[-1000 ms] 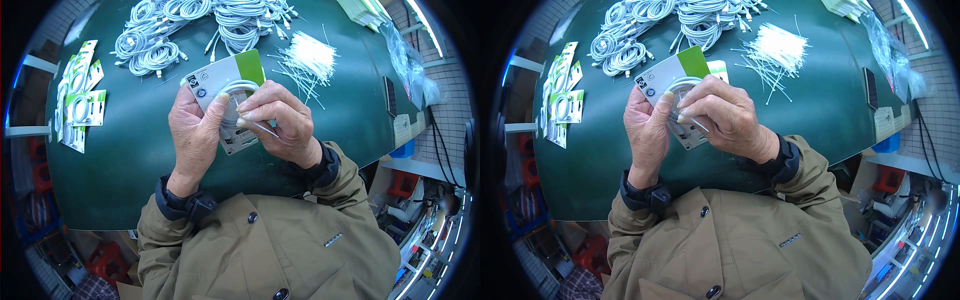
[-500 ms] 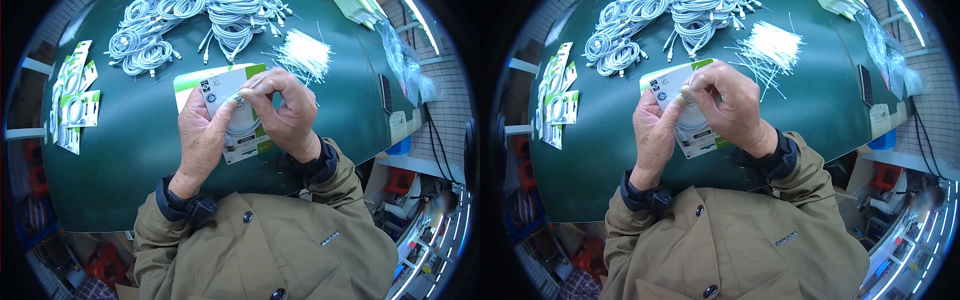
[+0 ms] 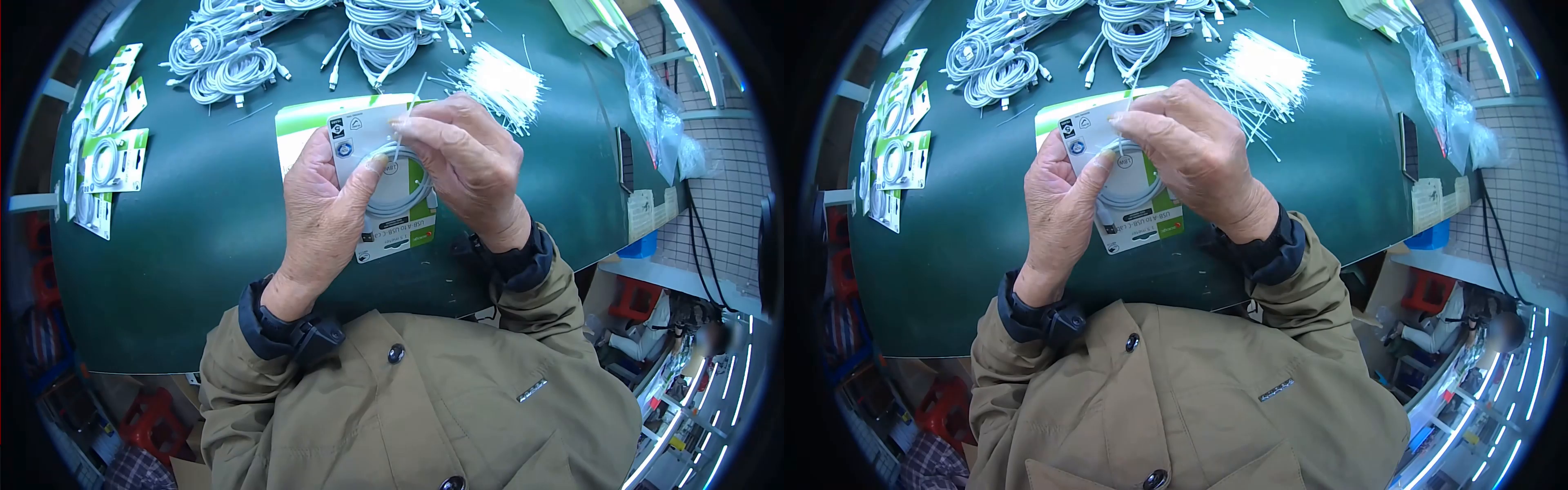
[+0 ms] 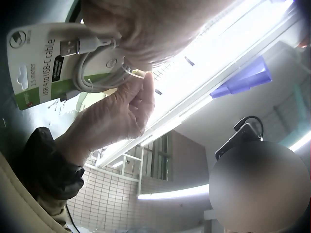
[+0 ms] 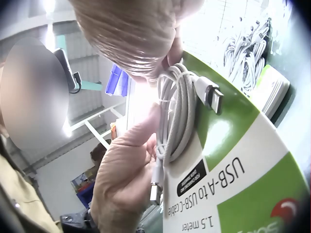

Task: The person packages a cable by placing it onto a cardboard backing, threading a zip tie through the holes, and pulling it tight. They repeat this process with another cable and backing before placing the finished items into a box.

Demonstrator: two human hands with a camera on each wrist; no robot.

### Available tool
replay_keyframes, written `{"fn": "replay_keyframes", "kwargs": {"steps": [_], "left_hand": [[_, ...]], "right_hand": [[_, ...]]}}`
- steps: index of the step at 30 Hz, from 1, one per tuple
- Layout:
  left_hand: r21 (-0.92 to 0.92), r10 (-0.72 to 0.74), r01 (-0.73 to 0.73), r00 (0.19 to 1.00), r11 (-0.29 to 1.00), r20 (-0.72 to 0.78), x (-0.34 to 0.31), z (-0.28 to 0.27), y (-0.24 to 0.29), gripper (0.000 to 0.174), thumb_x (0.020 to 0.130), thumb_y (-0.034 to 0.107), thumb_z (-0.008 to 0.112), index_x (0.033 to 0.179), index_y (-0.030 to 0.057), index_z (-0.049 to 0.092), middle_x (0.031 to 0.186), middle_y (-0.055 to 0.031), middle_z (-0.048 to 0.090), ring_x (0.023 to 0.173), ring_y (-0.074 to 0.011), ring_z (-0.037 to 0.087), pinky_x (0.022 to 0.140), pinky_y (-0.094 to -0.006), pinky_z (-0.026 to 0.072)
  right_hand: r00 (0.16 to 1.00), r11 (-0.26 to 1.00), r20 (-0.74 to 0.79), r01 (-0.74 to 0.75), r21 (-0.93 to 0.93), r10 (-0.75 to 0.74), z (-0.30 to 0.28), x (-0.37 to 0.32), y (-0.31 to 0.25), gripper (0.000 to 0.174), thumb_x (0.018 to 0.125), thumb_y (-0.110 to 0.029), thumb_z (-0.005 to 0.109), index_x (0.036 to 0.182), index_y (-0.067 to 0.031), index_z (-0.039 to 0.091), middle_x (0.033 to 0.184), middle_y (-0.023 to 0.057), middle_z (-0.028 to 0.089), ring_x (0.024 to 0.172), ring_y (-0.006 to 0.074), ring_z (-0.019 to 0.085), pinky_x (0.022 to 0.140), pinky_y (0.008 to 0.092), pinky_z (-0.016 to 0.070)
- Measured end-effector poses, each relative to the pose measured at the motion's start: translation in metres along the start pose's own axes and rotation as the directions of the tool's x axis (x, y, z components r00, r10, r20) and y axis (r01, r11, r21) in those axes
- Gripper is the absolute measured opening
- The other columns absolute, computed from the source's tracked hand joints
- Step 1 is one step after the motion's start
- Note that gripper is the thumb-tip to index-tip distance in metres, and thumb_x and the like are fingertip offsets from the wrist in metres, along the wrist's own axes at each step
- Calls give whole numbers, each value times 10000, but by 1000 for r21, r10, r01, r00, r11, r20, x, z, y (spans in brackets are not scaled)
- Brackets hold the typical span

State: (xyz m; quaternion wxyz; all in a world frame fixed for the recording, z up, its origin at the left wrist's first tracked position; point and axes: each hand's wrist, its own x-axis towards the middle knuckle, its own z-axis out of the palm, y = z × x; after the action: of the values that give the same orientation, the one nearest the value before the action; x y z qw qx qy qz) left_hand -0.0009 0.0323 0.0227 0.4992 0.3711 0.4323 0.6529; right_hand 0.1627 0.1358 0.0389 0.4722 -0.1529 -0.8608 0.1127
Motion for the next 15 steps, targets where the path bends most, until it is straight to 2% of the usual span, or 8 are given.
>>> {"fn": "replay_keyframes", "kwargs": {"steps": [4,7,15], "left_hand": [[-1,4,-4,1000,1000,13,0,-1,2,381,1037,53,689,1384,-44,566,1255,-137,729,1113,-154,710,960,-307,581],[20,-23,23,999,1000,37,0,-5,3,417,1038,66,689,1416,-35,546,1300,-142,711,1165,-176,700,1017,-326,562],[12,-2,1,1000,1000,28,1,-5,4,437,1037,94,707,1420,-31,540,1301,-150,711,1165,-183,703,1014,-328,565]], "right_hand": [[995,993,11,98,-72,-97,-7,4,-4,442,710,23,815,1129,-117,796,980,61,696,845,230,677,693,339,587],[989,989,-10,147,2,-147,-5,2,-3,416,722,14,809,1121,-104,797,1009,73,702,868,238,685,698,346,602],[991,990,-39,132,59,-130,-4,-3,-9,399,727,48,814,1103,-84,795,1066,98,750,898,256,722,738,348,632]]}}
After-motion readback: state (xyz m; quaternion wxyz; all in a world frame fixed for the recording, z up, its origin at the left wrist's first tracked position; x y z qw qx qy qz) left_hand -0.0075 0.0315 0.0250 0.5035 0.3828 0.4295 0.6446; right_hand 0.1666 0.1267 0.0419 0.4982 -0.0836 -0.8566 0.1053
